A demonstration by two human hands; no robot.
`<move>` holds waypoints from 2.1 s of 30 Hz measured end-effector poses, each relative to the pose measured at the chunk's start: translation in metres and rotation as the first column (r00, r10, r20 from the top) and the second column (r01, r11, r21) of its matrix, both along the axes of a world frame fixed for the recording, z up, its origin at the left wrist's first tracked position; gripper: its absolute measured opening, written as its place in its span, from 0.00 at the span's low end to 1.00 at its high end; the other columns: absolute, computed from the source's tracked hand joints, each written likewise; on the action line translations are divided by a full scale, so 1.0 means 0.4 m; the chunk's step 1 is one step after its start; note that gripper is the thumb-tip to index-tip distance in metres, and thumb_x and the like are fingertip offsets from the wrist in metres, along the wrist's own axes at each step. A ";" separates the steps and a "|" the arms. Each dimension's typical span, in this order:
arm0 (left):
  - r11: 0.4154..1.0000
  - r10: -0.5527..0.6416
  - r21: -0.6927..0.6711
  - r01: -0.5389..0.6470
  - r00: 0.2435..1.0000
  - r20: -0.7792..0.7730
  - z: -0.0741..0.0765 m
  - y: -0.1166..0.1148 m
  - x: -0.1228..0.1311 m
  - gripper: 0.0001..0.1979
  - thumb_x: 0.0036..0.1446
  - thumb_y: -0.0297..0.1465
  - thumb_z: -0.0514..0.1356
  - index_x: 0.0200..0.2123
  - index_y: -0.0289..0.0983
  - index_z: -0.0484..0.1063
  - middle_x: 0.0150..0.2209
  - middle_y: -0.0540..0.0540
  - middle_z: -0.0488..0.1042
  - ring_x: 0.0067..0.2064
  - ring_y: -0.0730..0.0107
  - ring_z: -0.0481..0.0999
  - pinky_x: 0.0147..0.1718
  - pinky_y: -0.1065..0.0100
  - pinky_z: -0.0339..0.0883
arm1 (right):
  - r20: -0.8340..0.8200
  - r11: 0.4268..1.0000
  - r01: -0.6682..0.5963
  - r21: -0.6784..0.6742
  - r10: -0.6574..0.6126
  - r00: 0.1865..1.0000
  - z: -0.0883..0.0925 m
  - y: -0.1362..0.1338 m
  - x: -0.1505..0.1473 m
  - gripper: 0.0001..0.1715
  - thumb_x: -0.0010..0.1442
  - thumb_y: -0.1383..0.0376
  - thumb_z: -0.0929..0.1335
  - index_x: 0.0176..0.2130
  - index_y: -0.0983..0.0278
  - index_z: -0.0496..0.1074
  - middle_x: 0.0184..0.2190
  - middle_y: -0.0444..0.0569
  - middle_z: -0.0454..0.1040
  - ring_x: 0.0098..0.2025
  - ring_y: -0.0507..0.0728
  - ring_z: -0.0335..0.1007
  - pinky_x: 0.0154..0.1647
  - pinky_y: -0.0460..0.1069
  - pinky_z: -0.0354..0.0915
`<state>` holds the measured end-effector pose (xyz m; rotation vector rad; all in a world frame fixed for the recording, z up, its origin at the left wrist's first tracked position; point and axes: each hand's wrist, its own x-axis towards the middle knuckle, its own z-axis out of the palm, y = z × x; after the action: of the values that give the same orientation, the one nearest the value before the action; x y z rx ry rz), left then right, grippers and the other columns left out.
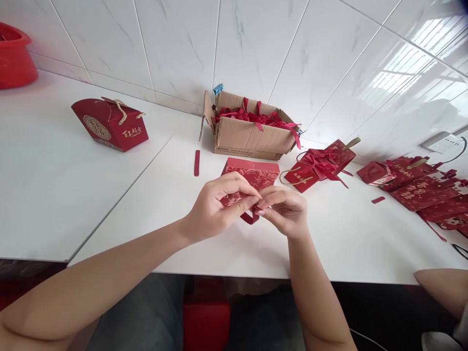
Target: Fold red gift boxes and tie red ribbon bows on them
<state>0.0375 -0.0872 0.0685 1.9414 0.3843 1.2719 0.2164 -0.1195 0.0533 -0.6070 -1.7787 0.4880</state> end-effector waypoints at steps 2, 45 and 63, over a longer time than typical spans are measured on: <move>1.000 0.008 0.027 -0.008 1.000 -0.004 -0.003 0.000 -0.001 0.05 0.59 0.28 0.59 0.32 0.37 0.75 0.30 0.47 0.74 0.29 0.73 0.71 0.26 0.71 0.68 | -0.002 1.000 0.012 0.022 -0.012 1.000 -0.001 0.001 0.000 0.05 0.56 0.71 0.71 0.33 0.61 0.75 0.30 0.46 0.79 0.28 0.52 0.76 0.26 0.47 0.73; 0.974 0.209 -0.084 -0.212 0.977 -0.047 -0.040 0.065 0.013 0.08 0.59 0.34 0.60 0.37 0.36 0.74 0.36 0.46 0.79 0.36 0.68 0.78 0.34 0.69 0.73 | 0.073 0.657 0.666 0.353 -0.729 0.680 -0.026 0.033 -0.018 0.03 0.55 0.64 0.72 0.31 0.54 0.78 0.48 0.48 0.68 0.51 0.62 0.64 0.46 0.59 0.63; 0.986 0.165 0.011 -0.164 0.986 -0.008 -0.043 0.056 0.014 0.04 0.59 0.29 0.60 0.37 0.37 0.74 0.35 0.47 0.79 0.35 0.71 0.77 0.36 0.70 0.72 | -0.001 0.735 0.611 0.294 -0.639 0.769 -0.022 0.030 -0.010 0.06 0.53 0.67 0.72 0.34 0.58 0.73 0.48 0.50 0.70 0.53 0.63 0.66 0.51 0.62 0.63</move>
<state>0.0429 -0.0649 0.0512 1.9569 0.5536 1.3719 0.2122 -0.1077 0.0444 -0.9888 -1.5662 -0.2684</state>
